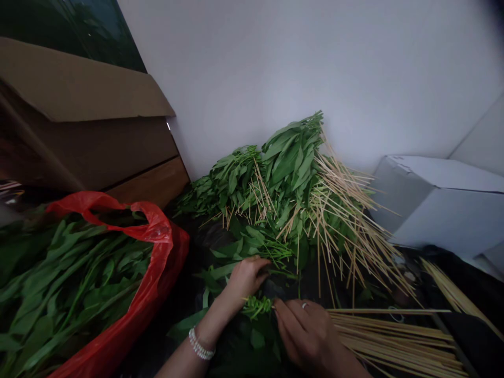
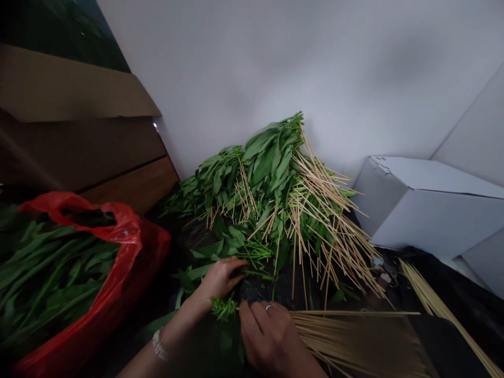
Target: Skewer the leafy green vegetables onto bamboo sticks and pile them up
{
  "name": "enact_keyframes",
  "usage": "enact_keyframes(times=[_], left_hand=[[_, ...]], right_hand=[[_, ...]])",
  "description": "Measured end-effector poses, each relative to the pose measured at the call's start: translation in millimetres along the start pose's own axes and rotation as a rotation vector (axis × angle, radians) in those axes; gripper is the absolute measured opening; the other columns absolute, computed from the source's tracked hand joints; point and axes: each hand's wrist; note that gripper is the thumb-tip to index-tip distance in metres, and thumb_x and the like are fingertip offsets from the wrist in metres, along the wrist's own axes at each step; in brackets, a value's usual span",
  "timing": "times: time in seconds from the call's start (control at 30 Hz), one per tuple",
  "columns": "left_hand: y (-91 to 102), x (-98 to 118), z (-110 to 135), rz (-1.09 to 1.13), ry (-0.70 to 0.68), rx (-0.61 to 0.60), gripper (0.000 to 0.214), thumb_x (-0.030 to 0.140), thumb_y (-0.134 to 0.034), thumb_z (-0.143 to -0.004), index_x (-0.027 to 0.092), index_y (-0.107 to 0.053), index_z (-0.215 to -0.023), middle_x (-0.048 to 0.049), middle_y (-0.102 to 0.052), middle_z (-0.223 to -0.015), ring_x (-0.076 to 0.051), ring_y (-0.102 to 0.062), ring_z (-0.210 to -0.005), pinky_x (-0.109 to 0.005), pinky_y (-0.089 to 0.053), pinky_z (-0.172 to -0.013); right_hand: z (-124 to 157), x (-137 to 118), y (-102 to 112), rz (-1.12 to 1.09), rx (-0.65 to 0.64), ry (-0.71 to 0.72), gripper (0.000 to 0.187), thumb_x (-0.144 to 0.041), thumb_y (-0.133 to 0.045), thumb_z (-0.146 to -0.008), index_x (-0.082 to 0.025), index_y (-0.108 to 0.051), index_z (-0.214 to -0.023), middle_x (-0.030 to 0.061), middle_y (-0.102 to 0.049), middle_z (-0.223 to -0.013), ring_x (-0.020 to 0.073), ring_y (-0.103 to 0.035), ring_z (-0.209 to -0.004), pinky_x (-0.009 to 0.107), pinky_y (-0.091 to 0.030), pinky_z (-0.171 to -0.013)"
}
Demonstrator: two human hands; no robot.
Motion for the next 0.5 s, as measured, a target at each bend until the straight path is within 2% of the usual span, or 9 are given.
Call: enact_keyframes(times=[0.07, 0.17, 0.33, 0.5], left_hand=[[3.3, -1.4, 1.7, 0.042, 0.002, 0.066, 0.017, 0.019, -0.061, -0.082, 0.020, -0.072, -0.094, -0.0058, -0.070, -0.087, -0.020, -0.065, -0.082, -0.026, -0.047, -0.074], [12.8, -3.0, 5.3, 0.152, 0.035, 0.186, 0.015, 0.023, -0.059, -0.084, 0.018, -0.072, -0.089, -0.0054, -0.070, -0.083, -0.018, -0.064, -0.077, -0.027, -0.047, -0.072], [29.9, -1.1, 8.1, 0.412, 0.133, 0.375, 0.016, 0.023, -0.062, -0.080, 0.017, -0.071, -0.091, -0.0067, -0.072, -0.089, -0.021, -0.064, -0.085, -0.030, -0.048, -0.078], [39.8, 5.8, 7.3, 0.792, 0.192, 0.423, 0.032, 0.031, -0.061, -0.083, 0.015, -0.065, -0.110, -0.0049, -0.072, -0.087, -0.019, -0.065, -0.086, -0.030, -0.047, -0.084]], right_hand=[[-0.5, 0.4, -0.6, -0.002, 0.003, -0.017, 0.022, -0.010, -0.043, -0.088, -0.007, -0.061, -0.101, 0.0073, -0.064, -0.077, 0.0137, -0.058, -0.064, 0.029, -0.044, -0.056], [0.0, 2.2, -2.9, -0.006, 0.012, -0.046, 0.022, -0.011, -0.042, -0.088, -0.007, -0.060, -0.101, 0.0063, -0.063, -0.073, 0.0128, -0.057, -0.061, 0.028, -0.043, -0.055], [3.2, 4.3, -8.7, -0.044, 0.035, -0.116, 0.021, -0.009, -0.046, -0.087, -0.008, -0.058, -0.104, 0.0043, -0.061, -0.070, 0.0129, -0.055, -0.058, 0.028, -0.041, -0.054], [5.3, 4.7, -12.8, -0.072, 0.032, -0.165, 0.019, -0.008, -0.047, -0.088, -0.009, -0.059, -0.103, 0.0033, -0.059, -0.070, 0.0133, -0.056, -0.060, 0.028, -0.040, -0.056]])
Point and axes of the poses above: each hand's wrist, its own z-axis away from the middle knuckle, its own y-axis out of the back of the hand, x = y × z
